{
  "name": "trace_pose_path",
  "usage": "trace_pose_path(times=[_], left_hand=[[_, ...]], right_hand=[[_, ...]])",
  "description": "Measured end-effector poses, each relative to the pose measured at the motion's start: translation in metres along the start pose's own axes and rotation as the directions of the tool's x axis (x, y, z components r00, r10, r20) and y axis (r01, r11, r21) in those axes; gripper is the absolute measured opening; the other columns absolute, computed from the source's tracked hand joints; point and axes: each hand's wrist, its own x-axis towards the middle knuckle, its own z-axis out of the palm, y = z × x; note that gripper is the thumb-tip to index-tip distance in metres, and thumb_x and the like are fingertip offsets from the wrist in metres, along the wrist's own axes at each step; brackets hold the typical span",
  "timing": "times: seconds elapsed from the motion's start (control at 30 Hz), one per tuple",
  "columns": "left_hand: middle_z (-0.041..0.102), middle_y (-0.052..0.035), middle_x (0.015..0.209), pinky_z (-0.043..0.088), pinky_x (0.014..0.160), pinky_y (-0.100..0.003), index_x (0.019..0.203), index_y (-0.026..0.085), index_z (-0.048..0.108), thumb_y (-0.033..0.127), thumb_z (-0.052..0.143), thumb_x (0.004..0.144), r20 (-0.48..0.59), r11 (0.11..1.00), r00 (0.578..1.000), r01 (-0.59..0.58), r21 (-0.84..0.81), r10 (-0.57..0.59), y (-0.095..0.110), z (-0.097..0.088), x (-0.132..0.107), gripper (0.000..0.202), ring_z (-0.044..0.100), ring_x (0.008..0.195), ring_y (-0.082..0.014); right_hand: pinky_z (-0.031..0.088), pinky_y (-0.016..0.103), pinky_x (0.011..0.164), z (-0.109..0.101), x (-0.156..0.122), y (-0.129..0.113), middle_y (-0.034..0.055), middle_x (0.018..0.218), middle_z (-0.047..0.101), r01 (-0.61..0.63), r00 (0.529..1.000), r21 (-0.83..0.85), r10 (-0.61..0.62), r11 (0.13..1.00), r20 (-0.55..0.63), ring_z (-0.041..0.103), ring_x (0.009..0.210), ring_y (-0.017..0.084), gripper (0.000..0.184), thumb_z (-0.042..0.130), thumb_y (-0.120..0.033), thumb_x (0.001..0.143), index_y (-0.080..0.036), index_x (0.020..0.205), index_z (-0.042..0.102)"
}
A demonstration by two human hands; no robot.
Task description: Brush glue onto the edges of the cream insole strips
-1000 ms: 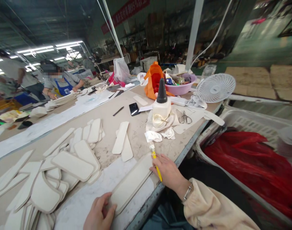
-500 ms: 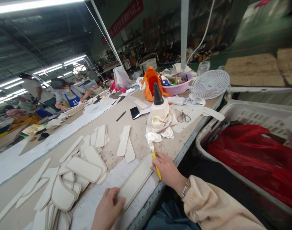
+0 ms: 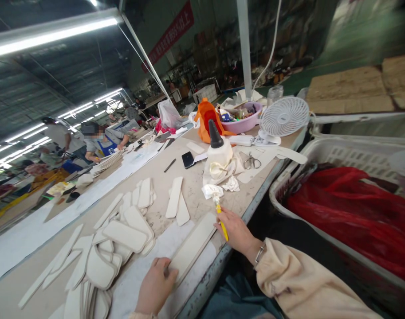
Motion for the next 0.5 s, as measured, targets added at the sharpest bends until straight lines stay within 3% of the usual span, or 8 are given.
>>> trace_pose_path(times=[0.23, 0.37, 0.43, 0.5], left_hand=[[0.056, -0.0016, 0.083, 0.039, 0.070, -0.027, 0.080, 0.020, 0.050, 0.027, 0.055, 0.072, 0.032, 1.000, 0.999, -0.003, -0.008, 0.003, -0.001, -0.005, 0.010, 0.012, 0.056, 0.074, -0.0161], [0.053, 0.0023, 0.073, 0.036, 0.065, -0.027, 0.075, 0.022, 0.044, 0.025, 0.054, 0.069, -0.009, 0.999, 1.000, -0.008, -0.033, 0.008, 0.004, -0.006, 0.006, 0.012, 0.054, 0.069, -0.0157], [0.049, 0.0054, 0.063, 0.036, 0.062, -0.027, 0.073, 0.023, 0.042, 0.025, 0.053, 0.070, -0.044, 0.988, 0.999, -0.003, -0.157, -0.004, 0.007, -0.004, 0.001, 0.012, 0.052, 0.063, -0.0150], [0.050, 0.0063, 0.061, 0.037, 0.060, -0.027, 0.074, 0.023, 0.044, 0.029, 0.056, 0.069, -0.057, 0.908, 0.998, 0.000, -0.418, -0.026, 0.011, -0.002, -0.007, 0.014, 0.053, 0.061, -0.0153]], right_hand=[[0.049, 0.041, 0.094, -0.005, -0.001, 0.000, 0.0066, 0.090, 0.062, 0.001, 0.999, 0.030, 0.001, 1.000, -0.046, 0.057, 0.109, 0.025, 0.006, 0.054, -0.017, 0.088, -0.022, 0.090, 0.050], [0.049, 0.040, 0.093, -0.009, -0.001, -0.002, 0.0071, 0.090, 0.062, -0.014, 0.998, 0.047, 0.017, 0.999, -0.061, 0.058, 0.107, 0.024, 0.005, 0.053, -0.018, 0.088, -0.022, 0.090, 0.050], [0.049, 0.040, 0.091, -0.011, -0.001, -0.004, 0.0076, 0.091, 0.062, -0.027, 0.997, 0.069, 0.032, 0.997, -0.074, 0.059, 0.106, 0.025, 0.005, 0.053, -0.018, 0.088, -0.022, 0.090, 0.050], [0.051, 0.039, 0.088, -0.013, 0.000, -0.005, 0.0078, 0.093, 0.062, -0.041, 0.995, 0.097, 0.049, 0.994, -0.083, 0.060, 0.102, 0.024, 0.005, 0.053, -0.018, 0.088, -0.022, 0.090, 0.050]])
